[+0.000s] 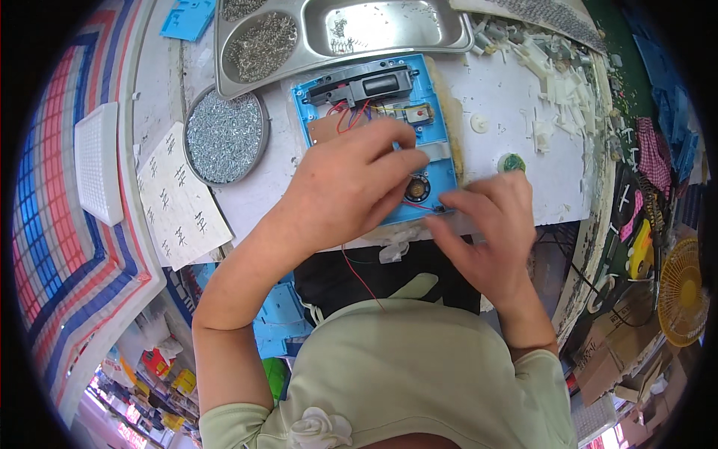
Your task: Assemble electronic components onto a blue plastic housing using a soldering iron and an electric screwdriver.
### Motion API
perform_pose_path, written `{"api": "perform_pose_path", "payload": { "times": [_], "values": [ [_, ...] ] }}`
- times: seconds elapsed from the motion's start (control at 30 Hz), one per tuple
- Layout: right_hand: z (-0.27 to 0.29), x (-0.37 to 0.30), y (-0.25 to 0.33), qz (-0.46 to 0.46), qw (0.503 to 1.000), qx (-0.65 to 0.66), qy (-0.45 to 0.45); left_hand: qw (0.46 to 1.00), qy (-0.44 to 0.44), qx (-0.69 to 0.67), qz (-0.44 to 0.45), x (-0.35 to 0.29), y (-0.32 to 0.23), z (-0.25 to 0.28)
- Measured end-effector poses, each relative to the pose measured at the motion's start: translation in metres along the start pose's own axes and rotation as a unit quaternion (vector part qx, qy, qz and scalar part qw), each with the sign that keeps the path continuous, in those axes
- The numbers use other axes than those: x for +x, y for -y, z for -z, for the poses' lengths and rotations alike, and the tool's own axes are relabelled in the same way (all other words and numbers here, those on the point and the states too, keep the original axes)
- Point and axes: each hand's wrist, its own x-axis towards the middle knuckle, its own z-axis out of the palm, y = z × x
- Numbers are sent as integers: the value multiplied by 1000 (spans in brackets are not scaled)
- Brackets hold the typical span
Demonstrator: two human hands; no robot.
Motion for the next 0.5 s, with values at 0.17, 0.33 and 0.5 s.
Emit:
{"api": "perform_pose_path", "payload": {
  "times": [0.17, 0.33, 0.5],
  "values": [
    [-11, 17, -3, 12, 996, -74, 56, 994, -104, -21, 39, -19, 7, 7],
    [-15, 18, 3, 9, 994, -89, 63, 994, -102, -13, 43, -33, 6, 6],
    [-17, 17, 7, 2, 995, -79, 58, 995, -91, -16, 40, -33, 6, 5]
  ]
}}
